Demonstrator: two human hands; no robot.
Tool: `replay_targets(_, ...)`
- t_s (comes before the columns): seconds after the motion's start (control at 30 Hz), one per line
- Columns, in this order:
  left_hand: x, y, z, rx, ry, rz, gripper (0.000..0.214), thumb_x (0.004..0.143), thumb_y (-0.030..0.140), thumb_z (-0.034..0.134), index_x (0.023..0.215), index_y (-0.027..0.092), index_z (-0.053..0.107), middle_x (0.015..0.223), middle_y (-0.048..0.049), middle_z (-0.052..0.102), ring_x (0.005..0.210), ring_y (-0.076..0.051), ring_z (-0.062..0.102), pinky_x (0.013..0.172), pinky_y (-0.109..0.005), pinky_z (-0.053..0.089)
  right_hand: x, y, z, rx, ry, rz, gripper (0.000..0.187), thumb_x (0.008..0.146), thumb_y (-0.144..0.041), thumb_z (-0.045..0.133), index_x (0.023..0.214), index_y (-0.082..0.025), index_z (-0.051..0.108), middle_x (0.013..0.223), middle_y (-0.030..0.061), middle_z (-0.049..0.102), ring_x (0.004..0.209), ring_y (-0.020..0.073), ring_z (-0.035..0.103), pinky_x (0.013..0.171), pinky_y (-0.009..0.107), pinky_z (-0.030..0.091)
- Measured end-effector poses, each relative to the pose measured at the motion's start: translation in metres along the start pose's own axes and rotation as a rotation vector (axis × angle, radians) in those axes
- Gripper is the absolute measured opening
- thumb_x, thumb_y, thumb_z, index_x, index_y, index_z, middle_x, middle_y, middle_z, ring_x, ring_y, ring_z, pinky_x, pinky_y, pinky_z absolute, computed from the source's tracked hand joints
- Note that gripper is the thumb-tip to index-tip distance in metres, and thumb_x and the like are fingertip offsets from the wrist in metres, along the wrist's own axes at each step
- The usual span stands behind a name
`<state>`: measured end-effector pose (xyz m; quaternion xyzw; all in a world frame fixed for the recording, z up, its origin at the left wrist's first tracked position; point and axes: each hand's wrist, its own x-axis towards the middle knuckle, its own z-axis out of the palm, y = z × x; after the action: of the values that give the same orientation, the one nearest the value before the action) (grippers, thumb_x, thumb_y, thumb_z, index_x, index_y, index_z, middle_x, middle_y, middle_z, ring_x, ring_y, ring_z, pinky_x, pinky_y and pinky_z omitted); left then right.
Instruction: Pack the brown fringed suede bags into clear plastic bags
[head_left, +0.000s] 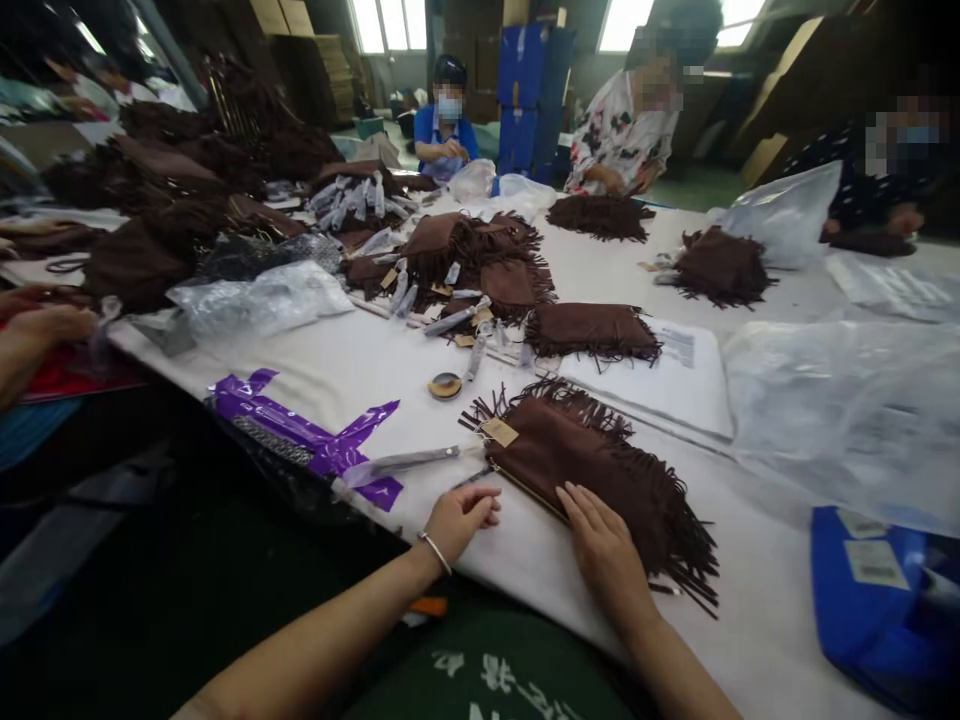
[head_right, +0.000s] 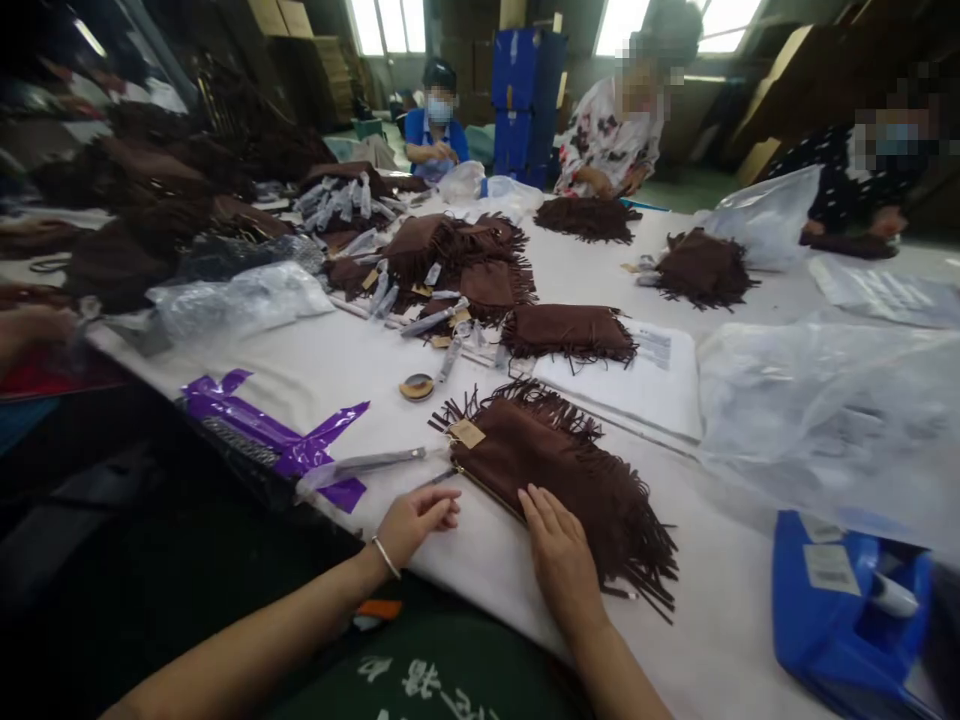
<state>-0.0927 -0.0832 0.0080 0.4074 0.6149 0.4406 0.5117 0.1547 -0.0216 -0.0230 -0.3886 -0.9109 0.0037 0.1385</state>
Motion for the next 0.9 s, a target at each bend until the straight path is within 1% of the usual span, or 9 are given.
replay_targets(0.07, 0.001, 0.006, -0.021, 0.332, 0.129, 0.302, 0.027, 0.089, 0.029, 0.048, 0.108, 0.018, 0.062, 0.101, -0.0094, 0.065, 0.096, -0.021, 0.062, 0.091, -0.039, 0.047, -0.005, 0.009, -0.005, 0.01, -0.004, -0.014, 0.054, 0.088, -0.009, 0.036, 0.14, -0.023, 0.033, 0.139, 0.0037, 0.044, 0.126, 0.0212, 0.039, 0.099, 0.036, 0.033)
replay_targets(0.13, 0.007, 0.01, -0.044, 0.671, 0.193, 0.483, 0.029, 0.088, 0.022, 0.047, 0.114, 0.022, 0.06, 0.114, -0.0084, 0.061, 0.114, -0.023, 0.051, 0.103, -0.042, 0.035, -0.007, 0.016, -0.007, 0.026, 0.011, -0.02, 0.053, 0.089, -0.009, 0.037, 0.139, -0.024, 0.035, 0.138, 0.0031, 0.045, 0.125, 0.0213, 0.04, 0.099, 0.037, 0.033)
replay_targets(0.2, 0.015, 0.01, -0.064, 0.943, 0.233, 0.451, 0.035, 0.084, 0.019, 0.051, 0.118, 0.021, 0.057, 0.121, -0.0097, 0.057, 0.12, -0.027, 0.044, 0.105, -0.045, 0.031, -0.007, 0.021, -0.007, 0.05, 0.02, -0.01, 0.052, 0.088, -0.008, 0.036, 0.137, -0.025, 0.039, 0.136, 0.0025, 0.048, 0.124, 0.021, 0.041, 0.099, 0.037, 0.032)
replay_targets(0.3, 0.021, 0.01, -0.078, 1.143, 0.205, 0.253, 0.032, 0.08, 0.02, 0.056, 0.111, 0.018, 0.06, 0.112, -0.0121, 0.061, 0.108, -0.029, 0.051, 0.095, -0.044, 0.038, -0.002, 0.024, -0.013, 0.107, -0.009, 0.025, 0.046, 0.088, -0.009, 0.038, 0.129, -0.025, 0.049, 0.131, 0.0027, 0.053, 0.121, 0.0211, 0.045, 0.097, 0.038, 0.034)
replay_targets(0.4, 0.013, 0.01, -0.068, 1.046, 0.053, 0.098, 0.028, 0.081, 0.029, 0.057, 0.106, 0.019, 0.062, 0.093, -0.0077, 0.066, 0.089, -0.024, 0.059, 0.082, -0.035, 0.044, 0.015, 0.008, -0.025, 0.188, -0.039, 0.107, 0.032, 0.089, -0.028, 0.048, 0.119, -0.023, 0.058, 0.125, 0.005, 0.057, 0.118, 0.0243, 0.046, 0.096, 0.04, 0.038)
replay_targets(0.5, 0.002, 0.01, -0.052, 0.828, -0.034, -0.013, 0.039, 0.083, 0.041, 0.053, 0.116, 0.021, 0.057, 0.076, -0.002, 0.066, 0.073, -0.019, 0.062, 0.068, -0.028, 0.046, 0.047, -0.03, -0.029, 0.261, 0.017, 0.15, 0.049, 0.087, -0.044, 0.05, 0.128, -0.018, 0.049, 0.13, 0.0089, 0.052, 0.126, 0.0266, 0.038, 0.101, 0.042, 0.035)
replay_targets(0.67, -0.002, 0.008, -0.042, 0.569, -0.034, -0.124, 0.038, 0.082, 0.041, 0.053, 0.112, 0.017, 0.056, 0.056, 0.0032, 0.06, 0.054, -0.016, 0.06, 0.058, -0.026, 0.046, 0.095, -0.086, -0.001, 0.257, 0.003, 0.075, 0.068, 0.083, -0.033, 0.057, 0.142, -0.014, 0.028, 0.145, 0.0118, 0.033, 0.136, 0.0295, 0.02, 0.108, 0.046, 0.025)
replay_targets(0.8, 0.001, 0.006, -0.034, 0.384, -0.057, -0.282, 0.029, 0.081, 0.032, 0.056, 0.105, 0.016, 0.054, 0.048, 0.006, 0.056, 0.043, -0.014, 0.058, 0.047, -0.022, 0.044, 0.094, -0.076, 0.016, 0.255, -0.028, 0.042, 0.069, 0.079, -0.014, 0.055, 0.142, -0.02, 0.027, 0.146, 0.0082, 0.032, 0.135, 0.027, 0.022, 0.107, 0.044, 0.026)
replay_targets(0.9, 0.008, 0.004, -0.016, 0.314, -0.077, -0.328, 0.027, 0.083, 0.032, 0.056, 0.103, 0.015, 0.051, 0.053, 0.0042, 0.06, 0.042, -0.013, 0.06, 0.041, -0.02, 0.041, 0.082, -0.053, 0.014, 0.283, 0.005, 0.086, 0.068, 0.08, -0.016, 0.056, 0.142, -0.018, 0.027, 0.143, 0.0127, 0.035, 0.131, 0.0307, 0.027, 0.103, 0.047, 0.03)
